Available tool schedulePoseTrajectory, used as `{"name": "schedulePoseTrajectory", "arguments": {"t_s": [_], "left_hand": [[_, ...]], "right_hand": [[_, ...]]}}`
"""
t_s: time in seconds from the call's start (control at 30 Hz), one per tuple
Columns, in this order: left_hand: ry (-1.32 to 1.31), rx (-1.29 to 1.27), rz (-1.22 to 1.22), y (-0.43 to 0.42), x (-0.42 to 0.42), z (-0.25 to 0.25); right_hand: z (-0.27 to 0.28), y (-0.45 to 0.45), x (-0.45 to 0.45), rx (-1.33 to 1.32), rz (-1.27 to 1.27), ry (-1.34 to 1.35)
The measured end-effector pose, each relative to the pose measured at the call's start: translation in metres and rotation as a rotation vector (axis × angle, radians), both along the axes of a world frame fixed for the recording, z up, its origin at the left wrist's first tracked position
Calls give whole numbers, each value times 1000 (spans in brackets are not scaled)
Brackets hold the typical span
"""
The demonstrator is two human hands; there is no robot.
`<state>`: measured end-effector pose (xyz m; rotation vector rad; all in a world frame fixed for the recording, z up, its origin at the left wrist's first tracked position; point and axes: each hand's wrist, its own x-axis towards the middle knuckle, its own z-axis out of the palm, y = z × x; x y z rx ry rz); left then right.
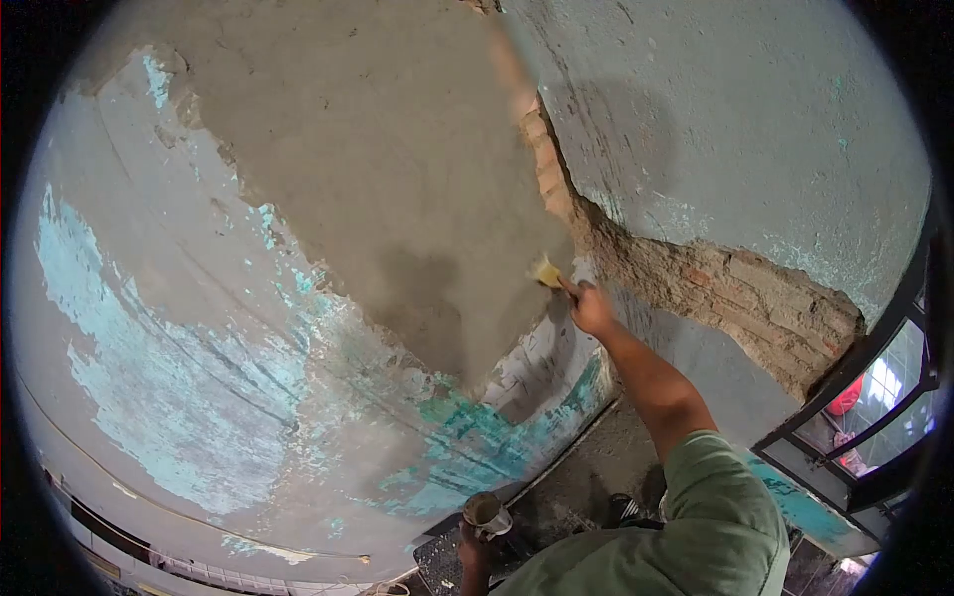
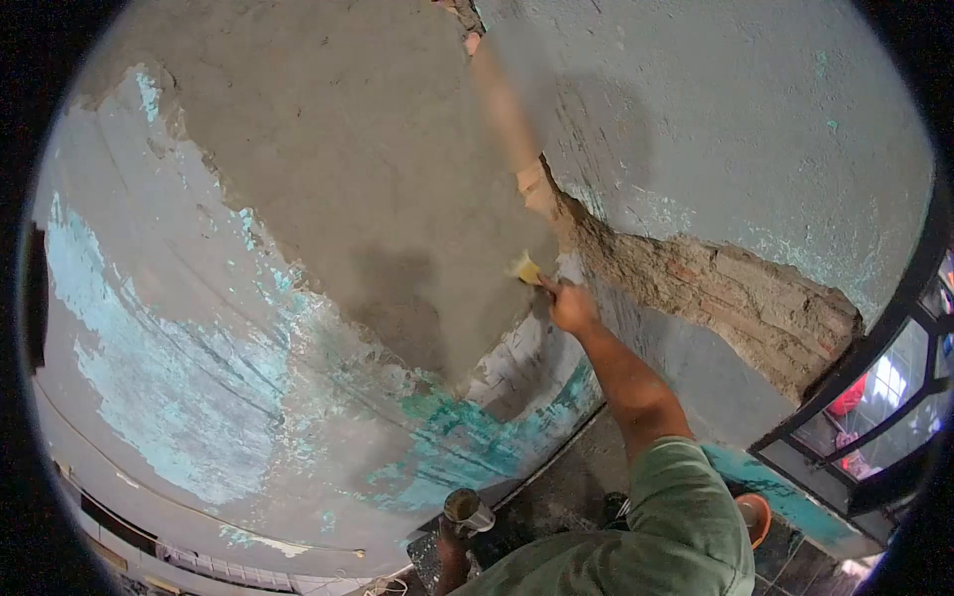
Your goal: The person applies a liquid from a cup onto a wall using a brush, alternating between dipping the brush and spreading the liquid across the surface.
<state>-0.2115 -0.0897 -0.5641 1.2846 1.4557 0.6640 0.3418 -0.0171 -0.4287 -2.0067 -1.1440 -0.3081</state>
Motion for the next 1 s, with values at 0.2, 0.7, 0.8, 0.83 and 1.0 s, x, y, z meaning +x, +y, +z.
{"name": "schedulePoseTrajectory", "arguments": {"t_s": [0.2, 0.7, 0.8, 0.83, 1.0], "left_hand": [[135, 236, -121, 14, -5, -32], [370, 112, -353, 30, 50, 23], [133, 106, -279, 33, 66, 12], [28, 53, -225, 33, 73, 13], [-105, -115, -245, 40, 94, 5]], "right_hand": [[6, 12, -30, 424, -234, 480], [14, -85, -200, -239, 879, 242], [45, -91, -216, -594, 827, -77], [45, -89, -221, -634, 791, -125], [14, -90, -229, -642, 672, -267]]}}
